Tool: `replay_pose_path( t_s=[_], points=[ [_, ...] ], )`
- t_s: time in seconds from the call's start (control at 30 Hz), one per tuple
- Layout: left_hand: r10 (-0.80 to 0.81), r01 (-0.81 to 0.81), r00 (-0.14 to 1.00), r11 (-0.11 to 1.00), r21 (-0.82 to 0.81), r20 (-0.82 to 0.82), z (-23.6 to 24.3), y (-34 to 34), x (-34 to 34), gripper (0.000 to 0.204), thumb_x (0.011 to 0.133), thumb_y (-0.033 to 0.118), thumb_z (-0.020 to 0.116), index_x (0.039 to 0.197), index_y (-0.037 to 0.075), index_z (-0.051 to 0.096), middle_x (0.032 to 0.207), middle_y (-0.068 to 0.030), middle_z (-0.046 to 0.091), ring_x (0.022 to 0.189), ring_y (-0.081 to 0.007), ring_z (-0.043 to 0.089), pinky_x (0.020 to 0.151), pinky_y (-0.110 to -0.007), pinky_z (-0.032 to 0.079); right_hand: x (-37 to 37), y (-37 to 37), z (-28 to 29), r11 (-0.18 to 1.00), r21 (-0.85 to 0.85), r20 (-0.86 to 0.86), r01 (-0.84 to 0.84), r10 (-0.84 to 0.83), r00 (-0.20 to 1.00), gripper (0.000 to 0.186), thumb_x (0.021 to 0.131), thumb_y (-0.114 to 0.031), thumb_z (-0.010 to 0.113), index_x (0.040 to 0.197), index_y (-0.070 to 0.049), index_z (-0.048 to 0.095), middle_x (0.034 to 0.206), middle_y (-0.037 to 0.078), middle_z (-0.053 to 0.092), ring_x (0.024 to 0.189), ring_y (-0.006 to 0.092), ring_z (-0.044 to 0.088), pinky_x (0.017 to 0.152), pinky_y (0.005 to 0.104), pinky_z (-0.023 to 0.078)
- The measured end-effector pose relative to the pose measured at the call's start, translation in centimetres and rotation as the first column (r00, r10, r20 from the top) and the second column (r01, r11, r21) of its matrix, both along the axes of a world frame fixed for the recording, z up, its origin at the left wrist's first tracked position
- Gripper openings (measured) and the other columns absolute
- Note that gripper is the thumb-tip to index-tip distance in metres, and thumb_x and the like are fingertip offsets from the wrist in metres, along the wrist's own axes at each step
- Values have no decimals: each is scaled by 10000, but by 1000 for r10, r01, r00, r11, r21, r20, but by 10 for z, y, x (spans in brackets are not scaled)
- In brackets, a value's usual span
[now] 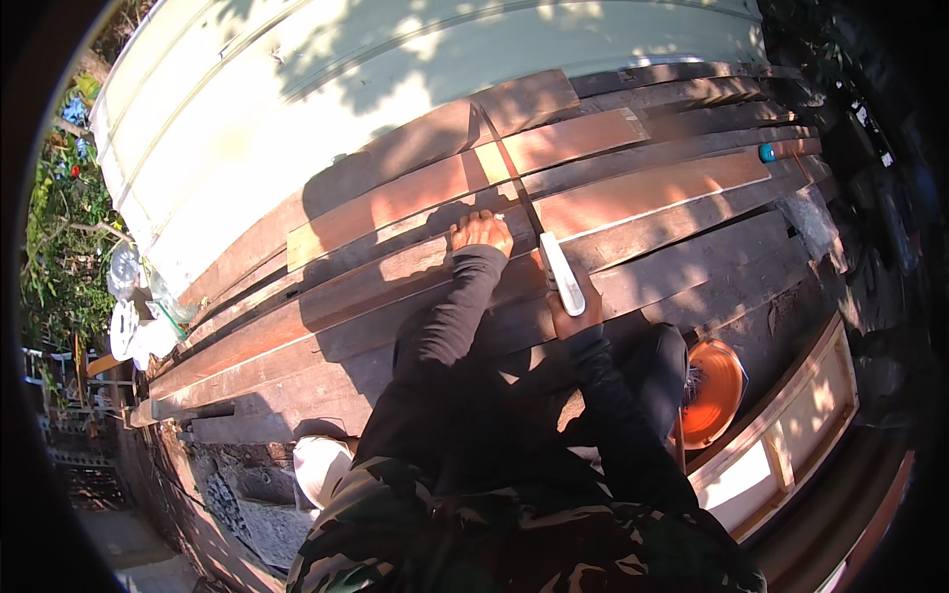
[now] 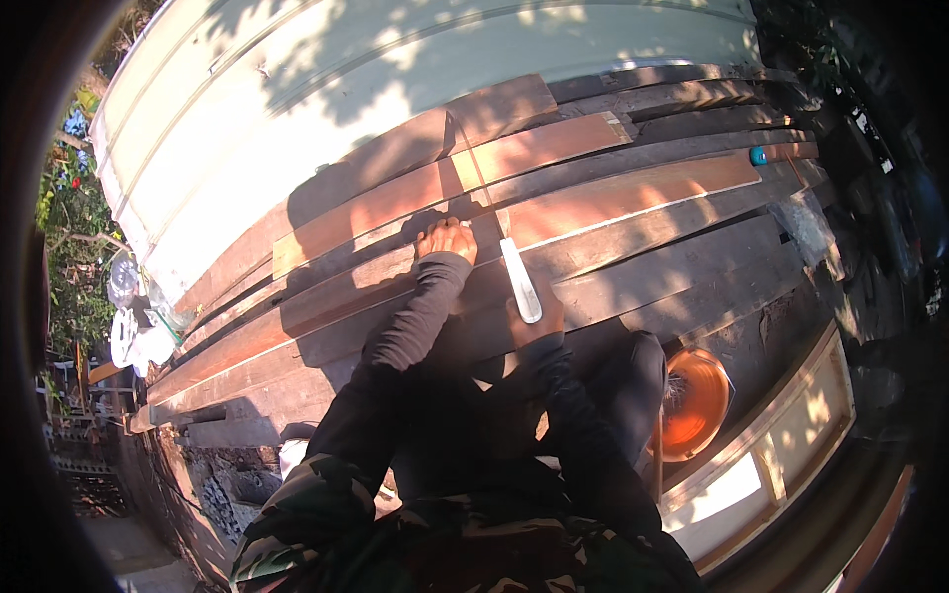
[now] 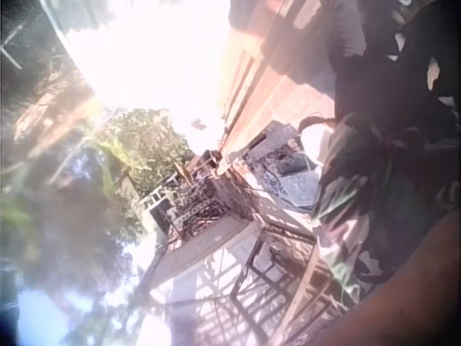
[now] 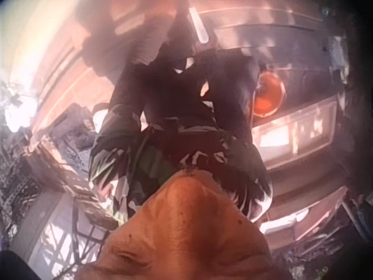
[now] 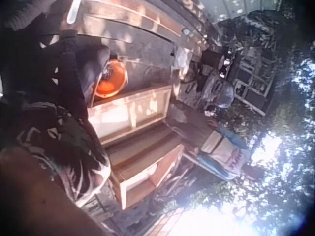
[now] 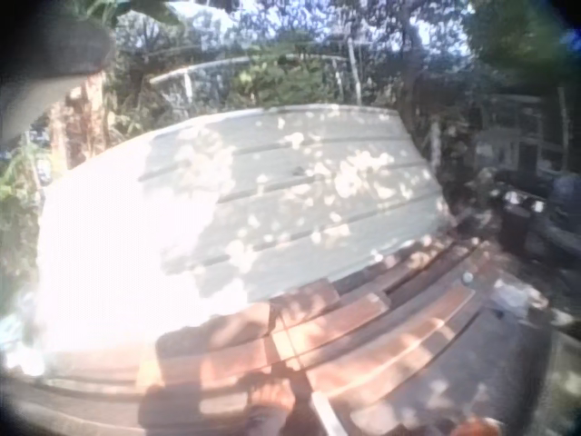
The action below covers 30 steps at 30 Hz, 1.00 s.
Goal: The person saws wood planks to length while sitting on the ground, then assists another person in measuring a long beam with a tape measure.
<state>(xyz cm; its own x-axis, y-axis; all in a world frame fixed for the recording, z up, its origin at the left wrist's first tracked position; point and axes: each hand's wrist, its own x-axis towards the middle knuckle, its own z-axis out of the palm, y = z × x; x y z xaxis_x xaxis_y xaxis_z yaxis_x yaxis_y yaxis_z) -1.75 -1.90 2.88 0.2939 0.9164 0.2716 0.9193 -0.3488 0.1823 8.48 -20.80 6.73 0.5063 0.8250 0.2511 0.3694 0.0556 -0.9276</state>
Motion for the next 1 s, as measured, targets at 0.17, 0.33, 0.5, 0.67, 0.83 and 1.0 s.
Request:
replay_pose_path(
  t_s=[0.17, 0.33, 0.5, 0.67, 0.83, 1.0],
  points=[
    [6, -6, 1000, 999, 40, 11, 3, 7, -12, 277, 872, 265, 498, 901, 53, 673, 943, -136, 696, 926, -306, 658, 849, -477, 477, -16, -126, 18, 977, -199, -166, -71, 38, 985, 464, 820, -10, 618, 1279, -2, 551, 1059, 124, 678, 984, 195, 661, 892, 299, 492],
    [34, -33, 999, 999, 41, -21, 1, -2, -15, 243, 844, 244, 520, 855, 49, 665, 916, -136, 691, 909, -302, 651, 819, -462, 482, -27, -243, 38, 896, -442, -212, -48, -52, 976, 490, 867, -173, 617, 1305, 29, 531, 1137, 170, 684, 987, 208, 685, 877, 326, 531],
    [-46, 37, 998, 985, 169, 46, -5, -5, 10, 232, 803, 233, 552, 822, 41, 680, 842, -131, 679, 807, -283, 653, 762, -447, 463, 18, -32, -11, 997, -68, -71, -40, 35, 997, 460, 794, -54, 640, 1243, -1, 557, 1003, 169, 682, 915, 270, 686, 827, 364, 525],
    [14, -15, 1000, 996, 87, 12, -13, 10, -11, 272, 832, 256, 520, 871, 42, 685, 906, -141, 697, 885, -297, 658, 826, -468, 475, -10, -42, -10, 996, -65, -122, -60, 52, 991, 456, 794, -49, 636, 1244, -35, 564, 967, 186, 666, 883, 303, 681, 802, 362, 524],
    [24, -29, 999, 994, 103, 43, -5, 0, -19, 268, 845, 253, 518, 892, 38, 671, 913, -140, 684, 921, -314, 649, 867, -484, 473, -26, -225, 42, 945, -315, -199, -86, 22, 980, 491, 836, -126, 612, 1293, 36, 533, 1111, 165, 673, 1010, 239, 666, 912, 333, 502],
    [5, -5, 1000, 999, 46, 8, -7, -6, -8, 225, 838, 224, 535, 868, 44, 667, 887, -123, 673, 900, -301, 646, 838, -473, 477, -11, -123, 11, 986, -151, -93, -68, 54, 994, 451, 824, -95, 618, 1255, 17, 550, 1048, 185, 678, 962, 260, 686, 865, 343, 517]
  ],
)
